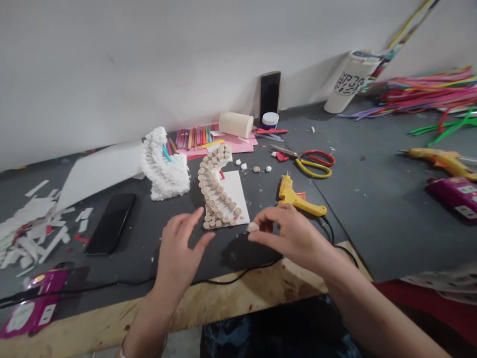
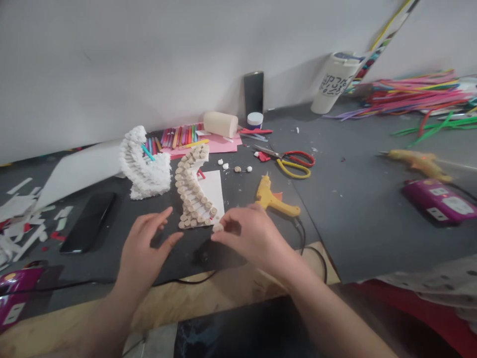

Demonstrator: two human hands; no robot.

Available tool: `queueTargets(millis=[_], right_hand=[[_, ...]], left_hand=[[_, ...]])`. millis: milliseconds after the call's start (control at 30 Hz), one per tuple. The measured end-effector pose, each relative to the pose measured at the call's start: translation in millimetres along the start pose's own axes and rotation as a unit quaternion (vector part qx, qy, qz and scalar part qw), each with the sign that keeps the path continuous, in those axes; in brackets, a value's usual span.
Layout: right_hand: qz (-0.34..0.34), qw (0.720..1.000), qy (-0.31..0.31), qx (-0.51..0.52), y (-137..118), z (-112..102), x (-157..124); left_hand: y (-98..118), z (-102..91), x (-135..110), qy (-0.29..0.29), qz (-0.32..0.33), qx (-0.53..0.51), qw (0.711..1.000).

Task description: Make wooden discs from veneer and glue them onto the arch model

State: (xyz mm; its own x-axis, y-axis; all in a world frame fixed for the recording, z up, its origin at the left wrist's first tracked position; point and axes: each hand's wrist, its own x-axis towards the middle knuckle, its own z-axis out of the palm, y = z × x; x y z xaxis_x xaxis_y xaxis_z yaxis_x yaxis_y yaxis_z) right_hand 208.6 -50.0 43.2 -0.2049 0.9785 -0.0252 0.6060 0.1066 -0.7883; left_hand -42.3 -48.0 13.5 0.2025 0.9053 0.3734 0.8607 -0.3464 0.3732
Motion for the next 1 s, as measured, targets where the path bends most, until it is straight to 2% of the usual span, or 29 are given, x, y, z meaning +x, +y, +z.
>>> queueTargets(millis=[67,133,200,333,467,500,567,633,700,767,833,933,1000], right_hand=[[0.005,0.999,-0.042,0.000,-8,2,-11],[0.003,0.996,-0.088,0.012,-12,5,-19],[-0.006,0.992,-0.127,0.019,-13,8,-25],[-0.042,0.985,-0.169,0.020,-10,8,-34],[-0.053,0.980,-0.187,0.042,-3,6,-44],[-0.055,0.982,-0.178,0.044,1,3,-45],[-0.067,0.992,-0.105,0.017,14,-5,-43],[-0.088,0.993,0.045,-0.070,34,-17,-35],[-0.078,0.965,0.154,-0.198,57,-31,-24],[-0.038,0.937,0.174,-0.302,79,-41,-13],[-0.006,0.919,0.150,-0.365,96,-45,-6],[0.006,0.913,0.093,-0.397,109,-41,0],[0.003,0.913,0.076,-0.402,110,-37,2]], left_hand=[[18,-12.5,-10,-0.026,0.096,-0.018,0.995],[36,-18.0,-21,-0.081,0.178,-0.067,0.978],[49,-16.8,-31,-0.142,0.190,-0.108,0.965],[63,-9.3,-44,-0.141,0.168,-0.144,0.965],[74,-11.5,-47,-0.150,0.177,-0.144,0.962],[77,-12.8,-47,-0.147,0.170,-0.148,0.963],[81,-14.2,-48,-0.137,0.133,-0.172,0.967],[83,-13.5,-50,-0.127,0.069,-0.214,0.966],[83,-11.1,-54,-0.129,-0.006,-0.257,0.958],[81,-8.1,-59,-0.131,-0.074,-0.296,0.943],[80,-5.6,-61,-0.132,-0.127,-0.329,0.926],[79,-3.6,-62,-0.127,-0.182,-0.375,0.900],[79,-2.8,-60,-0.114,-0.214,-0.406,0.881]])
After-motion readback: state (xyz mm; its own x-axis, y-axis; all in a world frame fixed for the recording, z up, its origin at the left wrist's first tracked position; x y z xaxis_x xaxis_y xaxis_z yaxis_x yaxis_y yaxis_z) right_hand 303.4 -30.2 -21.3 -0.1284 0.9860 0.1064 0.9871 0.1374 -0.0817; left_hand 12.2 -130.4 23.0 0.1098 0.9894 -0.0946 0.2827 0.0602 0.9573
